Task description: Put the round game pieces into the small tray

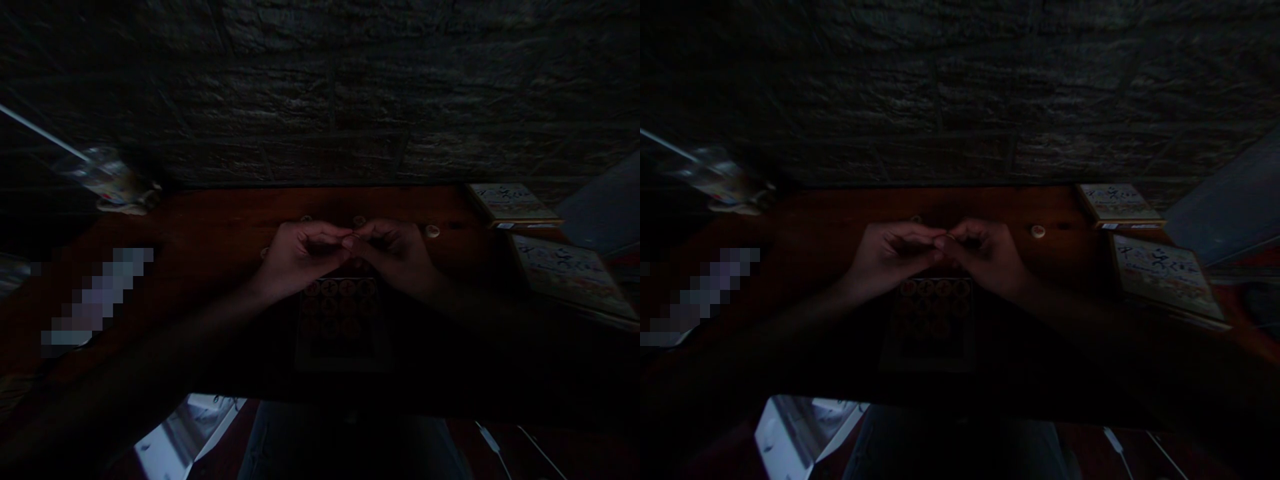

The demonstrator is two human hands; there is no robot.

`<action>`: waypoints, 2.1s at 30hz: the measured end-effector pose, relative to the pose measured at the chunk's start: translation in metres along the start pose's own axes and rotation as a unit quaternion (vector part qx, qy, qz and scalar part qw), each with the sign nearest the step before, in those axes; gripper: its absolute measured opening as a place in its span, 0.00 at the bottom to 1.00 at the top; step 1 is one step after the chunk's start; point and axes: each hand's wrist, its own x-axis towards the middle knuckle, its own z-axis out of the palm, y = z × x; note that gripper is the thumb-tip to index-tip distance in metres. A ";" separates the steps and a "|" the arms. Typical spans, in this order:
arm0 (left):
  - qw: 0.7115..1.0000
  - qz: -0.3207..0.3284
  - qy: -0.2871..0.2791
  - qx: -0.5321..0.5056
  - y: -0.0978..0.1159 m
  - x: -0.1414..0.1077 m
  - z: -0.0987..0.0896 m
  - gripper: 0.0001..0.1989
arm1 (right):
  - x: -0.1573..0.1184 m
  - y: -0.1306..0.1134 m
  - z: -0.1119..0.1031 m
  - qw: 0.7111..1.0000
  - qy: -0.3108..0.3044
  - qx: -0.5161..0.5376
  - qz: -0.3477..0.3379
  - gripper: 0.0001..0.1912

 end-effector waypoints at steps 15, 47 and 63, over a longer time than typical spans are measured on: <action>0.995 -0.066 0.050 -0.059 -0.001 0.000 -0.001 0.13 | -0.001 -0.007 0.000 0.999 -0.048 0.011 0.020 0.21; 1.000 0.019 0.006 -0.011 -0.001 -0.002 0.002 0.10 | -0.001 -0.005 0.001 0.999 0.007 0.016 0.030 0.21; 0.982 -0.121 0.086 -0.113 0.000 0.000 0.001 0.15 | -0.003 0.004 -0.001 0.996 -0.007 -0.050 -0.074 0.14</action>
